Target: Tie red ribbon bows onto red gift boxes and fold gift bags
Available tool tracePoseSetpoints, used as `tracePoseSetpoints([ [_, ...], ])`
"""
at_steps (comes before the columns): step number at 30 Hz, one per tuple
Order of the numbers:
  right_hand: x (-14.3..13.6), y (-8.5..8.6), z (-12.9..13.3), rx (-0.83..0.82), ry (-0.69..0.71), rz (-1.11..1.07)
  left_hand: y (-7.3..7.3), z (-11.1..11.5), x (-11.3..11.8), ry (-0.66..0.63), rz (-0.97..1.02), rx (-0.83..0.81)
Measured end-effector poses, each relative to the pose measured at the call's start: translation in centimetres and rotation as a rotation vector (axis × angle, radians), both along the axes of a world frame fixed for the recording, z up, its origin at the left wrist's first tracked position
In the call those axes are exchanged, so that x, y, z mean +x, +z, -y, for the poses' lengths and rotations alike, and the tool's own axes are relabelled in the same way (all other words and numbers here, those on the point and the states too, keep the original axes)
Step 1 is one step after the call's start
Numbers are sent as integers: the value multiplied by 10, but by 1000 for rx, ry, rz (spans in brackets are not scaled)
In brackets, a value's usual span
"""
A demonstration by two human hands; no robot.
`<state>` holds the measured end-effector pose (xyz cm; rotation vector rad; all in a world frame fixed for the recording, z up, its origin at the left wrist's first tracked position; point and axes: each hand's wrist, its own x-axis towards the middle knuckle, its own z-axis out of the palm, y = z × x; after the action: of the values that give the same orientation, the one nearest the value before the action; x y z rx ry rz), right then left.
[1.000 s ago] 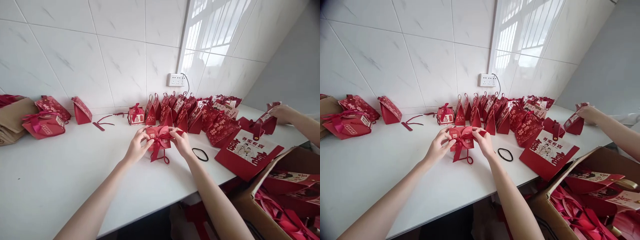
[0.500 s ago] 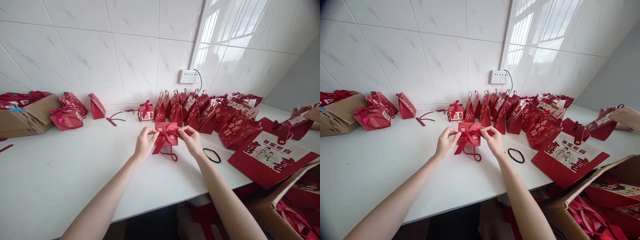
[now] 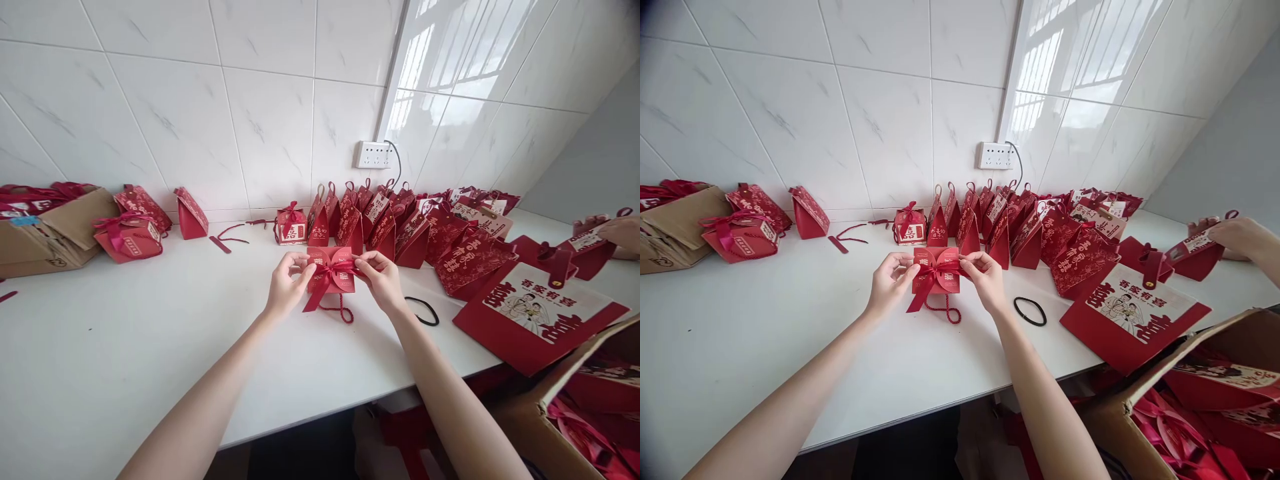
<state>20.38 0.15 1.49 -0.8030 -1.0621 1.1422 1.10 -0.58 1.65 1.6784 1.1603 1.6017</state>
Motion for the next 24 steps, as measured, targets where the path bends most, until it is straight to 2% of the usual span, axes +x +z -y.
tracePoseSetpoints([
  [13,-1,-3,-2,29,-52,34,-3,-1,1,0,24,-72],
  [24,0,-1,-2,-22,-28,-3,-6,0,3,32,24,-31],
])
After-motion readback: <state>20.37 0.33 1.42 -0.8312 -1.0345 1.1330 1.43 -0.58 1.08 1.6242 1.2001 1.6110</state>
